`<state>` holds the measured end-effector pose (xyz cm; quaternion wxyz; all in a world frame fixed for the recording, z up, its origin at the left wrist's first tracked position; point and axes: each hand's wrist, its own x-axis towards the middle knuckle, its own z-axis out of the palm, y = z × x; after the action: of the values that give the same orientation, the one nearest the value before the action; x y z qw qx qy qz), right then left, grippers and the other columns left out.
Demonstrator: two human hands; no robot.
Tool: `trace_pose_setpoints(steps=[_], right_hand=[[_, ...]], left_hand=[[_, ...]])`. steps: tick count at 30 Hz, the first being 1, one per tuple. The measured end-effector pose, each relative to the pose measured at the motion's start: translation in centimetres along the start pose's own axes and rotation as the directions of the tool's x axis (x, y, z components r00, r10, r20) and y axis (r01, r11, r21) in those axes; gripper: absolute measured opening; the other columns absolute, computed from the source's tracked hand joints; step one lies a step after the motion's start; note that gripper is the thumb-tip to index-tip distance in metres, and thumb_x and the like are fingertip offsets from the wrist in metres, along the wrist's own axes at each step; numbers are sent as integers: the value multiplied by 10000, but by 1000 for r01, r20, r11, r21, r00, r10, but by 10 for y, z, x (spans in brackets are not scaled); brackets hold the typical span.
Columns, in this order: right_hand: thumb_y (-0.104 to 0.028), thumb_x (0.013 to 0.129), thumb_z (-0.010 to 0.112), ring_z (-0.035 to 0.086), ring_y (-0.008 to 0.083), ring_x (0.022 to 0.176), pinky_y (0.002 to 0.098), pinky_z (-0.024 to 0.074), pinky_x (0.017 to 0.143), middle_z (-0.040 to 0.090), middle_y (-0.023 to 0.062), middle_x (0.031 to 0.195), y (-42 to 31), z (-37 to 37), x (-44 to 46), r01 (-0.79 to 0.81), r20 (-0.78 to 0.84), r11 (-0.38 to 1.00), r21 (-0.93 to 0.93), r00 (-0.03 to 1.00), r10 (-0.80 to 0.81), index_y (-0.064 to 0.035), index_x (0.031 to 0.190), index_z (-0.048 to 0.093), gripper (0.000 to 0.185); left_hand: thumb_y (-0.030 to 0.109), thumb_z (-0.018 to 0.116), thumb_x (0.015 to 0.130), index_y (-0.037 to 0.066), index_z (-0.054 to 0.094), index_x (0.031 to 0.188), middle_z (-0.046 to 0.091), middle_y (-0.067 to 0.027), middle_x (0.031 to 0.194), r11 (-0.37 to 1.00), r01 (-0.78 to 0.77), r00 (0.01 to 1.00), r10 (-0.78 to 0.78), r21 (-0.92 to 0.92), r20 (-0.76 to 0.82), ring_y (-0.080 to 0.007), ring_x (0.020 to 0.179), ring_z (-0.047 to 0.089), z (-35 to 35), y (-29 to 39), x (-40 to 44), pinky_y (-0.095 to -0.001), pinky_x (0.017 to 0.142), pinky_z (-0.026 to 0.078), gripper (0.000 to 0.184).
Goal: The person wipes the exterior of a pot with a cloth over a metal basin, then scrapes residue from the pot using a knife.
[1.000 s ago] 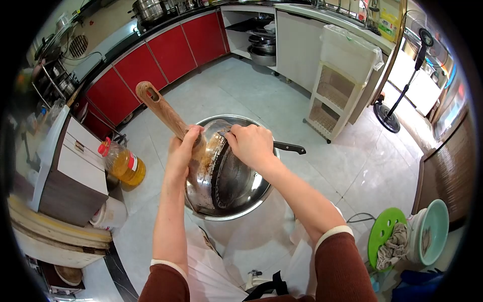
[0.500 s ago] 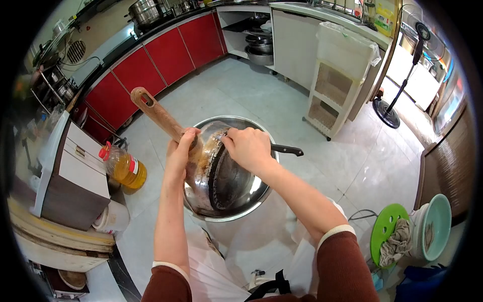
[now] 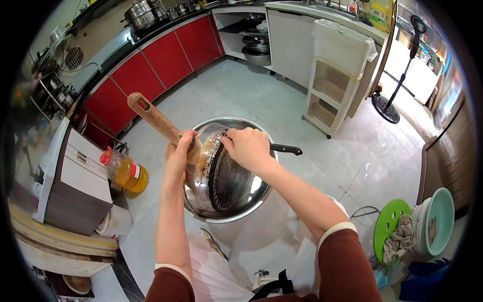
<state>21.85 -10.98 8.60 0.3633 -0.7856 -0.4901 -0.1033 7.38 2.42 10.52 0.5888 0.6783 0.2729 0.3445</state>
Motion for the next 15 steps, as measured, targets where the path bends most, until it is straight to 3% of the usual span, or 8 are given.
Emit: trace_pose_setpoints(steps=[11,15], right_hand=[[-351,877,628,664,350,606,465,530,579,659,150,637,-9,0,-7,82,-6,997,-13,997,-82,-86,759,705,300],[-361,879,627,660,356,604,461,527,576,655,147,634,0,3,3,18,-22,1000,-11,1000,-19,-87,756,704,310]], left_hand=[[361,625,906,26,693,970,582,-6,945,1000,0,1000,0,-18,20,-113,904,512,-1,-5,4,-276,825,412,348],[363,627,907,29,693,972,583,-4,936,1000,-31,999,31,-4,6,-111,900,513,-2,-5,3,-272,823,413,347]])
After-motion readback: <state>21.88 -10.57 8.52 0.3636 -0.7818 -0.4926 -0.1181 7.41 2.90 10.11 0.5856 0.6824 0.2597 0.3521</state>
